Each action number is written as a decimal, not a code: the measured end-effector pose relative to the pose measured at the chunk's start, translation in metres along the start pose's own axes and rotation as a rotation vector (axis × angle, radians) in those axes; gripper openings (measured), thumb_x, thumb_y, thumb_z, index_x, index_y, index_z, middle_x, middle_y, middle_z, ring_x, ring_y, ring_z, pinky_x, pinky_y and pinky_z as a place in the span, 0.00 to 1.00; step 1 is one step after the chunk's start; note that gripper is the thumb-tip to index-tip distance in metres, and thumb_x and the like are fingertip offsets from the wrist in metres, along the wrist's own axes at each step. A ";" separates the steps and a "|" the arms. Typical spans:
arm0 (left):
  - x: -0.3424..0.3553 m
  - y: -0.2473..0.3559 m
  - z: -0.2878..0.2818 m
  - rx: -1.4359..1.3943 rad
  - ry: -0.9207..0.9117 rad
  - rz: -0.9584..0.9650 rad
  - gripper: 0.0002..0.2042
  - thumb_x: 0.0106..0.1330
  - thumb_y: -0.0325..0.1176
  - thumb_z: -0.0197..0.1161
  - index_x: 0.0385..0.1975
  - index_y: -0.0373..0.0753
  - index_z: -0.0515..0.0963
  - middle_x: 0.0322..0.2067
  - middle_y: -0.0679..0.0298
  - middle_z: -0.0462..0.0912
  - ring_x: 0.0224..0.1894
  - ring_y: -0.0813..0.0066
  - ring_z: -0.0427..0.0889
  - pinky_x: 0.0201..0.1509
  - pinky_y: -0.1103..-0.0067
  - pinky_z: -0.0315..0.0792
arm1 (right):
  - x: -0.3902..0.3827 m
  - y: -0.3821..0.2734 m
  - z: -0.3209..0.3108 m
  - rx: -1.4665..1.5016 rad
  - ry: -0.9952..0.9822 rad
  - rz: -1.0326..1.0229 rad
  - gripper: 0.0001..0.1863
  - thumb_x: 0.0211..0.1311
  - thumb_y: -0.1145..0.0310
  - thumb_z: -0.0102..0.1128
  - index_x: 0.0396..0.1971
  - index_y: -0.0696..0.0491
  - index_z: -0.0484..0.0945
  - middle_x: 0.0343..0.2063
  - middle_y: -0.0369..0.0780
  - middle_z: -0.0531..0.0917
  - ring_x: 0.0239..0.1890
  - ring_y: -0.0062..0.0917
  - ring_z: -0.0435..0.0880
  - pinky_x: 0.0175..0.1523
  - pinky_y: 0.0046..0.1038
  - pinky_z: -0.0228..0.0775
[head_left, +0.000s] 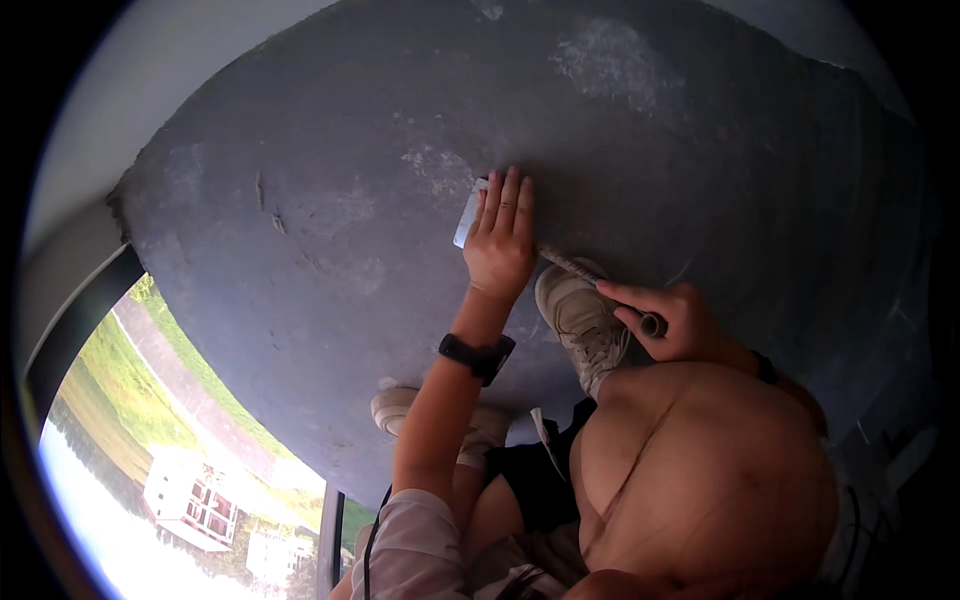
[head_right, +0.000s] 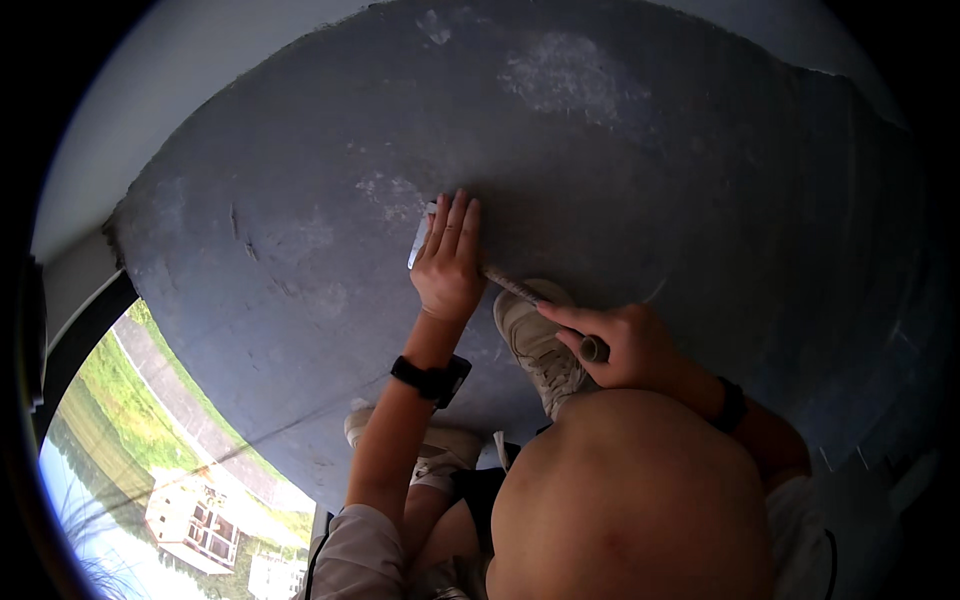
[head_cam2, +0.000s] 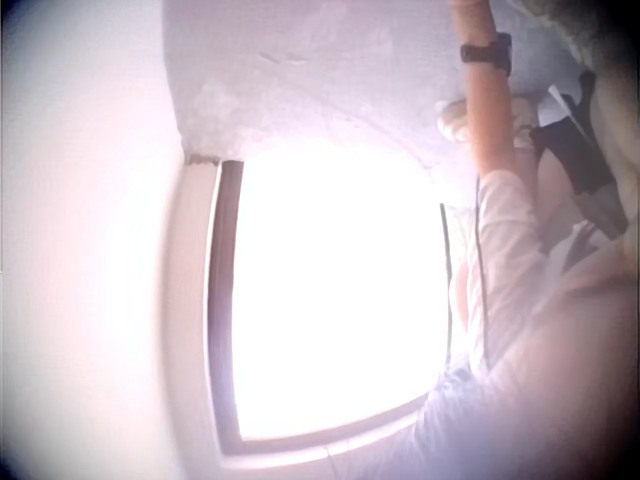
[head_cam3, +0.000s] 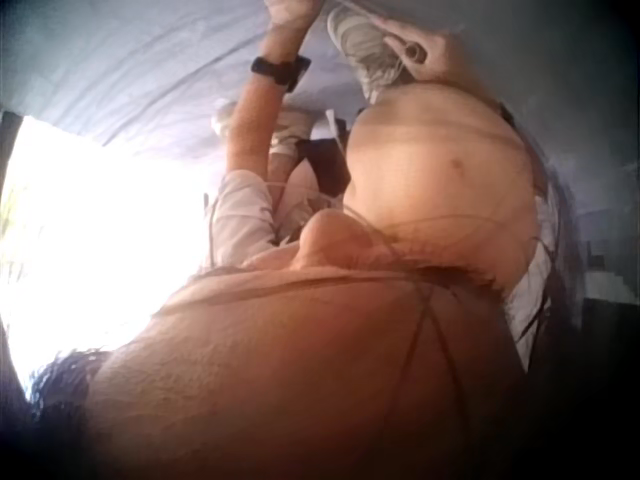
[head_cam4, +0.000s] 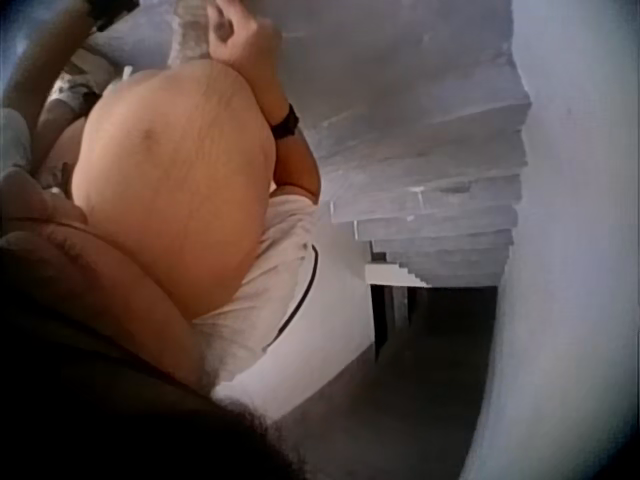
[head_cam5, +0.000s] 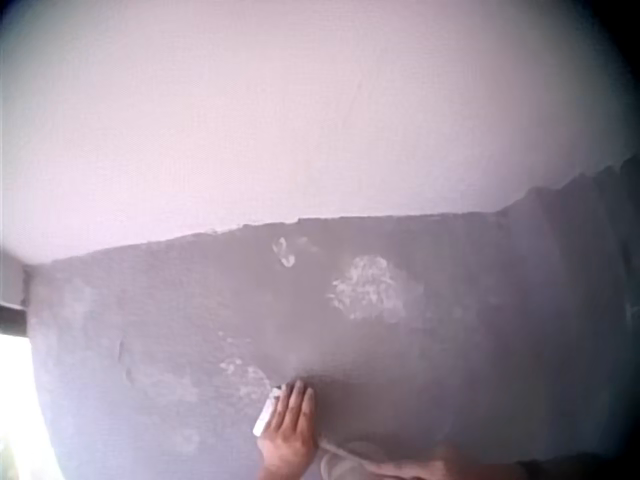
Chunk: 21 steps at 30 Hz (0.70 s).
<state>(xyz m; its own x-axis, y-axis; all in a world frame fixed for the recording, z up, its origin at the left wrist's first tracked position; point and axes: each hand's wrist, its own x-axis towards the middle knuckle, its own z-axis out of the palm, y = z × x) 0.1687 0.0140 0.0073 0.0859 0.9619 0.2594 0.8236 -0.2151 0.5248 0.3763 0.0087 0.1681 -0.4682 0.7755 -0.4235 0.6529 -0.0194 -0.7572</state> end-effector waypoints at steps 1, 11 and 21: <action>0.000 0.000 0.001 0.006 0.004 -0.002 0.19 0.59 0.23 0.60 0.52 0.35 0.82 0.56 0.55 0.83 0.61 0.54 0.80 0.64 0.62 0.76 | 0.001 -0.001 0.000 -0.002 0.006 -0.005 0.20 0.61 0.74 0.68 0.55 0.47 0.84 0.26 0.46 0.86 0.19 0.35 0.84 0.25 0.31 0.75; 0.009 -0.004 0.000 -0.012 0.021 -0.026 0.18 0.60 0.23 0.59 0.51 0.37 0.82 0.56 0.56 0.83 0.61 0.55 0.80 0.64 0.63 0.77 | 0.007 -0.004 -0.006 -0.050 -0.033 0.016 0.21 0.62 0.74 0.67 0.55 0.46 0.83 0.29 0.45 0.87 0.23 0.34 0.86 0.28 0.31 0.77; 0.064 -0.071 -0.028 0.077 0.068 -0.008 0.24 0.54 0.17 0.61 0.54 0.40 0.82 0.57 0.61 0.83 0.63 0.59 0.79 0.65 0.63 0.76 | 0.083 -0.025 0.010 -0.007 0.032 -0.166 0.21 0.60 0.74 0.70 0.55 0.50 0.83 0.26 0.45 0.85 0.22 0.36 0.84 0.29 0.30 0.74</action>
<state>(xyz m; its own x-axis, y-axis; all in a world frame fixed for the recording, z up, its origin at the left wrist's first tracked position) 0.0997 0.0865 0.0092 0.0428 0.9494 0.3111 0.8651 -0.1910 0.4638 0.3151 0.0679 0.1470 -0.5510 0.7873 -0.2769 0.5721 0.1147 -0.8121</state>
